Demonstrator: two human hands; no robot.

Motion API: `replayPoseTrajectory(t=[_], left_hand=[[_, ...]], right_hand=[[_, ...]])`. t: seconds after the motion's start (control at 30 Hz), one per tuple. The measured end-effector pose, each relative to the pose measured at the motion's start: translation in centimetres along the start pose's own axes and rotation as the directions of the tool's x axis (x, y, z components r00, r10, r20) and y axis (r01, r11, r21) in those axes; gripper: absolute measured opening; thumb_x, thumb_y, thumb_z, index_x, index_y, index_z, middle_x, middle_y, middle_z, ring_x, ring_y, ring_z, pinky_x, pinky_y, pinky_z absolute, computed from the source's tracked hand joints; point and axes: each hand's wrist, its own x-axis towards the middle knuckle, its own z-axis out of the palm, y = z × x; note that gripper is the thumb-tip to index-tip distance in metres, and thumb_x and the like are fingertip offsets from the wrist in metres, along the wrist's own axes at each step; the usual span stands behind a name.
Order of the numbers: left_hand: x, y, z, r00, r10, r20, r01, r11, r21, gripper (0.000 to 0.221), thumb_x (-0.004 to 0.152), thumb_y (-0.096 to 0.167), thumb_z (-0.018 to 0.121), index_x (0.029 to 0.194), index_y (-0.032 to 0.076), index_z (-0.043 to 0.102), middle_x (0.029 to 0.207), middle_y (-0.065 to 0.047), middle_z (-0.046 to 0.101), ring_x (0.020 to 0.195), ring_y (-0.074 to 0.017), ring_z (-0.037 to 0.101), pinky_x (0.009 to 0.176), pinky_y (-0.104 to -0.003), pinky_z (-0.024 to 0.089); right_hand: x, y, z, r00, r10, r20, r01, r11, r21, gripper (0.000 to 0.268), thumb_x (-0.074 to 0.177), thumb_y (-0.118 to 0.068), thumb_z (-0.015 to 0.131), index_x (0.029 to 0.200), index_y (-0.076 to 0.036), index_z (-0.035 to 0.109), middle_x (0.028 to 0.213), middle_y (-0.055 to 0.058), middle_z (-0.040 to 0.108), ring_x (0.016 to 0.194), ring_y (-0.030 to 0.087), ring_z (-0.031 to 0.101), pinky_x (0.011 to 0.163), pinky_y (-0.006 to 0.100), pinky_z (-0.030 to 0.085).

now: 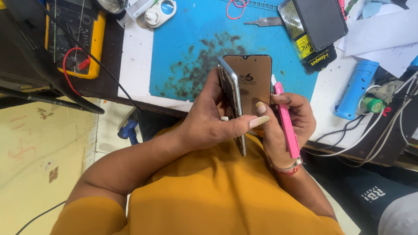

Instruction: The person disassembles a smartphone by removing the back cover and using a pink plastic pry tool to separate the screen assembly. They then use a red screwdriver to remove screws from the internal frame and a blue hot air gun to heat the device edges. The person handles the phone, screen, and internal components throughout the process.

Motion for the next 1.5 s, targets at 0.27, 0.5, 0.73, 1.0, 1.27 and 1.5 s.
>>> replayPoseTrajectory(t=[0.27,0.5,0.73,1.0,1.27,1.5], left_hand=[[0.1,-0.3,-0.5,0.999,0.035,0.014,-0.035,0.999,0.006,0.087,0.095,0.019,0.082,0.158,0.005,0.022,0.146,-0.012,0.048,0.136,-0.0191,0.053,0.119,-0.036,0.048],[0.3,0.1,-0.6,1.0,0.005,-0.004,-0.005,0.999,-0.036,0.089,0.094,0.02,0.083,0.159,0.003,0.024,0.141,-0.015,0.05,0.138,-0.0223,0.054,0.121,-0.039,0.048],[0.7,0.2,-1.3,1.0,-0.011,-0.001,0.011,0.998,-0.055,0.088,0.095,0.021,0.083,0.159,0.002,0.026,0.14,-0.015,0.05,0.134,-0.0218,0.054,0.124,-0.04,0.047],[1.5,0.4,-2.2,0.997,-0.072,0.0,0.072,0.993,-0.092,0.088,0.094,0.027,0.079,0.16,0.002,0.027,0.145,-0.017,0.054,0.138,-0.0251,0.057,0.124,-0.041,0.047],[2.0,0.5,-2.5,0.993,-0.118,-0.015,0.115,0.984,-0.14,0.087,0.091,0.026,0.08,0.159,0.001,0.032,0.144,-0.015,0.055,0.135,-0.0246,0.057,0.121,-0.041,0.047],[2.0,0.2,-3.2,0.991,-0.109,0.077,0.121,0.979,-0.163,0.091,0.092,0.028,0.081,0.162,0.001,0.03,0.142,-0.016,0.056,0.137,-0.0254,0.056,0.127,-0.042,0.044]], right_hand=[[-0.1,-0.4,0.0,0.999,0.042,0.019,-0.043,0.998,0.054,0.023,0.102,0.004,0.074,0.119,-0.002,0.059,0.097,0.002,0.066,0.084,0.003,0.058,0.077,0.016,0.048],[0.3,0.0,-0.1,0.997,0.063,0.045,-0.066,0.995,0.077,0.02,0.103,0.0,0.076,0.114,0.0,0.06,0.1,0.003,0.066,0.086,0.004,0.059,0.08,0.017,0.048],[0.5,0.3,0.0,0.996,0.082,0.045,-0.087,0.988,0.125,0.027,0.102,-0.004,0.079,0.12,-0.001,0.061,0.106,0.003,0.067,0.092,0.006,0.062,0.087,0.018,0.05],[1.4,-0.2,0.4,0.984,0.164,0.072,-0.174,0.971,0.164,0.029,0.1,-0.006,0.079,0.122,-0.002,0.061,0.111,0.005,0.068,0.102,0.01,0.064,0.099,0.022,0.051],[1.6,0.2,0.1,0.982,0.169,0.089,-0.183,0.967,0.178,0.028,0.102,-0.01,0.081,0.119,-0.001,0.061,0.11,0.003,0.063,0.1,0.008,0.059,0.097,0.021,0.047],[1.3,0.2,0.0,0.975,0.201,0.091,-0.219,0.936,0.276,0.032,0.099,-0.015,0.082,0.118,-0.001,0.06,0.11,0.004,0.064,0.097,0.009,0.059,0.093,0.02,0.046]])
